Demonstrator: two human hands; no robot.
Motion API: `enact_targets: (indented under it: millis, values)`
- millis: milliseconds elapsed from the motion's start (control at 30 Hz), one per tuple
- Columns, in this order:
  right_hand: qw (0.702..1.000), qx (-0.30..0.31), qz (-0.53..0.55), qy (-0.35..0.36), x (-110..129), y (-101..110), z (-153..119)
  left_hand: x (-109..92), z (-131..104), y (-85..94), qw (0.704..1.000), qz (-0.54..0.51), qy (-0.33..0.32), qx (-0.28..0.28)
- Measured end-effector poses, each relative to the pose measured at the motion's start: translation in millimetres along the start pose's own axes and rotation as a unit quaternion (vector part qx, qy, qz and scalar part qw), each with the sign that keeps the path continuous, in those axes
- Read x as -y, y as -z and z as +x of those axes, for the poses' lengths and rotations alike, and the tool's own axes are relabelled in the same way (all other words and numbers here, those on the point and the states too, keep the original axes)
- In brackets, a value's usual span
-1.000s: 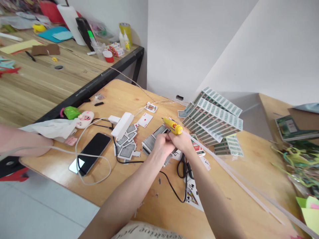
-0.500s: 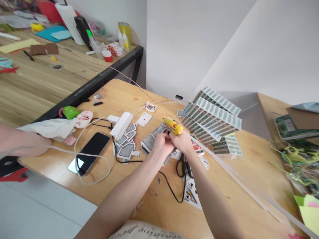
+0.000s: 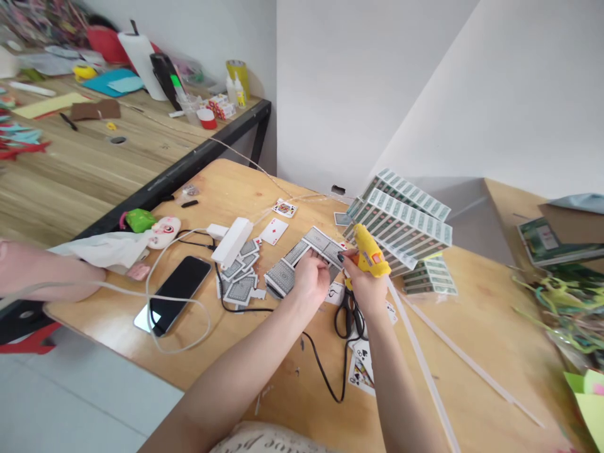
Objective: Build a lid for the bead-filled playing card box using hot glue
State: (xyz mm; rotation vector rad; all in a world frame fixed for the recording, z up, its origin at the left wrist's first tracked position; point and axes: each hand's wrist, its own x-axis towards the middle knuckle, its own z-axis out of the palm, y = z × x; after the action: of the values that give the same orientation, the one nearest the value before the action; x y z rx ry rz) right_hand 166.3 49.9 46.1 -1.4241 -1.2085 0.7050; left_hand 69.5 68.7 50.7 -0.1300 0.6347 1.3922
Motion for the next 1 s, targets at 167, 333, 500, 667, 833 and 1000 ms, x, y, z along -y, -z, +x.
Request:
enact_targets:
  millis: [167,333,500,667,833,1000]
  values:
    - [0.993,-0.026,0.021,-0.110,3,16,-14,-7,-27,4.1,0.995,0.080,0.012,-0.055]
    - [0.982,-0.005,0.061,-0.181,-9,27,-22,-44,-43,23.9,0.940,0.336,-0.063,0.011]
    - [0.970,-0.031,0.116,-0.213,-21,26,-29,-74,-6,32.3,0.686,0.650,-0.324,0.053]
    - [0.965,-0.027,0.120,-0.232,-24,28,-36,-74,19,36.7,0.520,0.815,-0.251,0.043]
    - [0.958,-0.037,0.140,-0.247,-26,30,-40,-74,14,34.9,0.408,0.877,-0.250,0.049]
    - [0.953,-0.029,0.163,-0.253,-19,24,-46,-80,17,33.3,0.460,0.853,-0.232,0.075]
